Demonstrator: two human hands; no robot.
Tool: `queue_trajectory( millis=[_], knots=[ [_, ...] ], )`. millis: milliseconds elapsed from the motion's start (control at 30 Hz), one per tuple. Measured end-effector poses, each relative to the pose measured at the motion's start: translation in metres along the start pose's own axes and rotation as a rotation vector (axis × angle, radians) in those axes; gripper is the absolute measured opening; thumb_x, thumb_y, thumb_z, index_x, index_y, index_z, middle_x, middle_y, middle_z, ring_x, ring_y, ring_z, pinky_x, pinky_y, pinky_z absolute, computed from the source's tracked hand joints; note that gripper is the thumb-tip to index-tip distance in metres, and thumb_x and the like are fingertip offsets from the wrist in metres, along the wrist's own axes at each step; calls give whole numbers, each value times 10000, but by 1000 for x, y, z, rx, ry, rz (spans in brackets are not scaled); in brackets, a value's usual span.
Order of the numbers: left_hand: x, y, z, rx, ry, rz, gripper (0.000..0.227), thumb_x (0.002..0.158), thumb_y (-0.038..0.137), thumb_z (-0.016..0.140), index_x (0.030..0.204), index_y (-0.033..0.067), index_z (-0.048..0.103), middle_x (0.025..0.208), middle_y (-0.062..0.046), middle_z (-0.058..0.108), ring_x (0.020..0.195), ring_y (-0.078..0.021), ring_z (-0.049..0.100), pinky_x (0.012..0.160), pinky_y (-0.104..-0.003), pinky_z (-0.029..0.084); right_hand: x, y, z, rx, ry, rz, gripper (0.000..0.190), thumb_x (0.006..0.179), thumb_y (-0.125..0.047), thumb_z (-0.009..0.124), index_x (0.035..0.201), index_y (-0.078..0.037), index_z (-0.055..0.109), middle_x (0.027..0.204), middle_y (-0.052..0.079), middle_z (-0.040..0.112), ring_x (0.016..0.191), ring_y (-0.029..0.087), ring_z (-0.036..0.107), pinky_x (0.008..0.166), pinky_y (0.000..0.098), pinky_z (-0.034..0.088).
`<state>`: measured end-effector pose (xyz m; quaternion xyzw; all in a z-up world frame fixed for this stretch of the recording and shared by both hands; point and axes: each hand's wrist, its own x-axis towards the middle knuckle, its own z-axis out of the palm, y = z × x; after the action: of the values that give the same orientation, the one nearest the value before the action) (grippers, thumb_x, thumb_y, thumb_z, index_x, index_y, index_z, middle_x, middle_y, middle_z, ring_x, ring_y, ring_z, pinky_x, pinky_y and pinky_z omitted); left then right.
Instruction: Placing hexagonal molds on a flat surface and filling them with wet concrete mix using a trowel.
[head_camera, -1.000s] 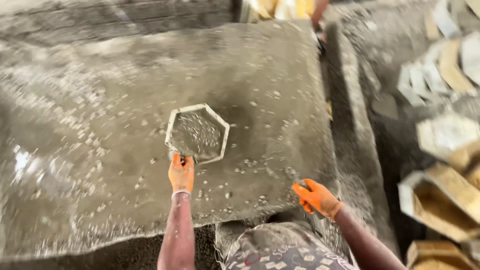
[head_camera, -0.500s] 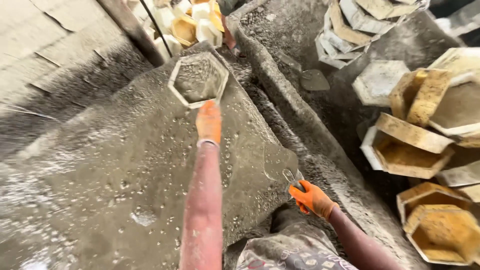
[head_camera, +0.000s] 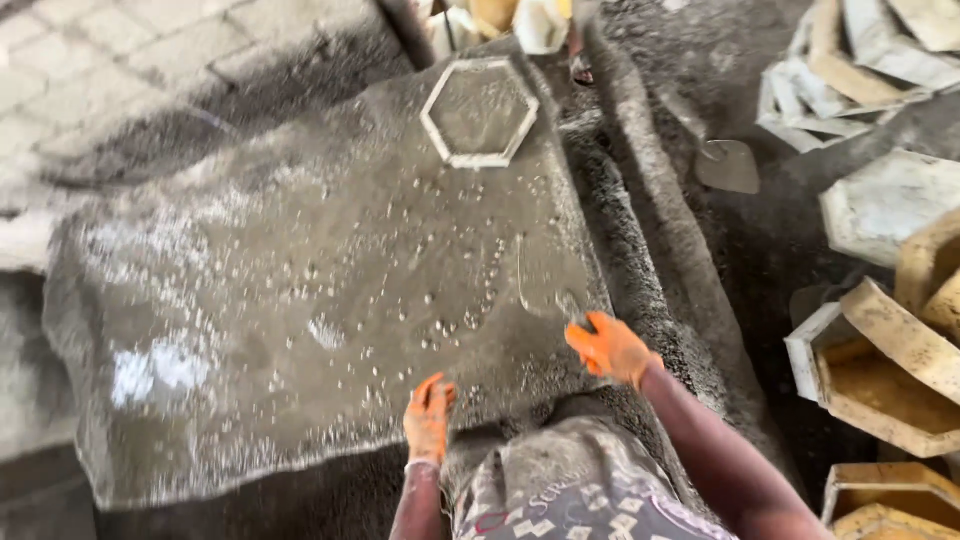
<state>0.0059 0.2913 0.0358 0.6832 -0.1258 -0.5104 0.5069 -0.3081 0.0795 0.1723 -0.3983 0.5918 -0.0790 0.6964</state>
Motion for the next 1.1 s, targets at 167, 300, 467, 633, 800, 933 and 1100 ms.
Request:
queue_trajectory(
  millis=[167, 300, 467, 633, 800, 933, 1100],
  knots=[
    [-36, -120, -90, -306, 254, -60, 318, 1011, 154, 619, 1283, -10, 639, 1066, -137, 722, 899, -191, 681, 800, -318, 564, -9, -86, 6, -434, 124, -184, 303, 919, -334, 648, 969, -42, 588, 749, 66, 668, 598, 126, 617, 555, 319, 515],
    [-76, -176, -101, -272, 332, -71, 326, 1002, 173, 637, 1271, -11, 648, 1059, -120, 726, 881, -181, 671, 787, -321, 554, 9, -133, 3, -762, 260, -173, 306, 903, -279, 604, 1135, -81, 583, 889, 159, 692, 773, 314, 648, 731, 460, 519],
    [-133, -239, -106, -154, 367, -296, 431, 944, 306, 715, 1238, -8, 689, 1017, -105, 727, 851, -193, 630, 756, -343, 525, 80, -126, -9, -1367, 425, -286, 344, 946, -246, 594, 1183, -5, 658, 1063, 255, 729, 979, 430, 706, 853, 489, 551],
    [-176, -227, -109, -39, 381, -333, 488, 922, 373, 691, 1242, 5, 694, 1082, -98, 749, 946, -198, 671, 839, -345, 542, 76, -92, 75, -1544, 388, -235, 273, 873, -193, 642, 1053, -14, 742, 1061, 241, 743, 981, 403, 726, 798, 476, 581],
    [-215, -280, -114, -91, 486, -338, 486, 918, 373, 671, 1237, 8, 703, 1151, -104, 757, 1027, -197, 687, 907, -332, 528, 41, -10, 192, -1844, 61, -255, 265, 787, -207, 666, 957, -32, 769, 1018, 203, 741, 930, 283, 734, 768, 367, 606],
    [-236, -318, -122, -176, 513, -408, 484, 907, 368, 684, 1226, 4, 705, 1152, -118, 762, 1036, -218, 692, 925, -341, 526, -16, 67, 316, -1677, -453, -138, 368, 758, -201, 647, 1095, -63, 704, 948, 224, 741, 812, 294, 708, 684, 411, 583],
    [-256, -341, -123, -148, 468, -443, 504, 901, 389, 694, 1228, 5, 707, 1132, -127, 766, 1027, -230, 700, 921, -351, 530, -141, 67, 430, -1429, -904, 11, 514, 729, -194, 628, 1233, -91, 639, 878, 246, 742, 694, 307, 682, 600, 455, 561]
  ],
)
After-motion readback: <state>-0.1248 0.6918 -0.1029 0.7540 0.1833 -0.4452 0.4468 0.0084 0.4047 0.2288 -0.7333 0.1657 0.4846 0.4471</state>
